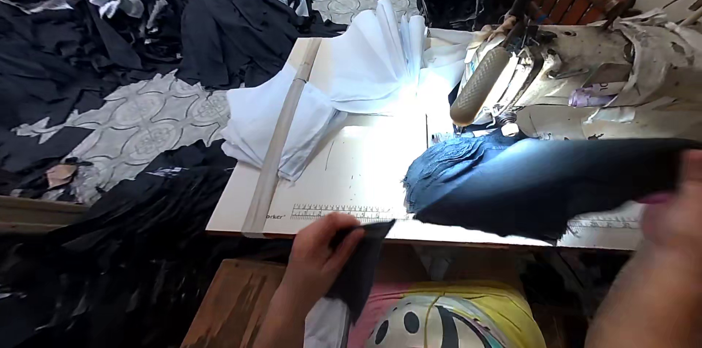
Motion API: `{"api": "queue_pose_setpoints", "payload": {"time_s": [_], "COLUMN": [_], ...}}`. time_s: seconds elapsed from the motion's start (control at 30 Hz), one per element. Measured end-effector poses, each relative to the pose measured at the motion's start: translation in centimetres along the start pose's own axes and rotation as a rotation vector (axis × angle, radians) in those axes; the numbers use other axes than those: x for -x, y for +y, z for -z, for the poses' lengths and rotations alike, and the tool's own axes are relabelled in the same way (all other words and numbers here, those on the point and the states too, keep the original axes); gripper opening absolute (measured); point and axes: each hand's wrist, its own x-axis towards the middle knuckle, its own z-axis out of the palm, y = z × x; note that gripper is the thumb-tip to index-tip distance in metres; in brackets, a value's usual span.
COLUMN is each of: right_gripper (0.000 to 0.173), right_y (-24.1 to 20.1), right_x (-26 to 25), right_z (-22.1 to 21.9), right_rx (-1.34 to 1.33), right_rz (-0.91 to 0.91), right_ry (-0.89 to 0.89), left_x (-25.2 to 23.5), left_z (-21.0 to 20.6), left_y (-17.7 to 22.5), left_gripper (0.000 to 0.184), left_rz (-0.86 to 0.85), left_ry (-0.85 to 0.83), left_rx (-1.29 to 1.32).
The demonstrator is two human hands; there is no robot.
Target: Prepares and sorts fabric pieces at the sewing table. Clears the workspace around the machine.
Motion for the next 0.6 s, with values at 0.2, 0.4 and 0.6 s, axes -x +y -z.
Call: {"api": "queue_pose_setpoints", "payload": {"time_s": [0.2, 0.4, 0.6], "right_gripper": [0.036, 0.043, 0.045], "right_y": [3.4, -5.4, -6.3], "right_x": [3.3, 6.3, 8.7], "right_z": [-2.5, -8.3, -16.5], "right_rx": [0.814, 0.536, 0.685], "right_rz": [-0.208, 0.332, 0.109], "right_ry": [-0.353, -0.583, -1.406], "left_x": [-2.2, -2.3, -1.1], "left_z": [-3.1, -2.9, -2.3], "left_y": [-1.3, 0.0, 1.8], "left_gripper": [0.028, 0.03, 0.029], "left_rz": [0.141, 0.047, -0.033], "left_ry": [-0.124, -0.052, 0.003], "left_rx": [-0.514, -0.516, -0.39]}}
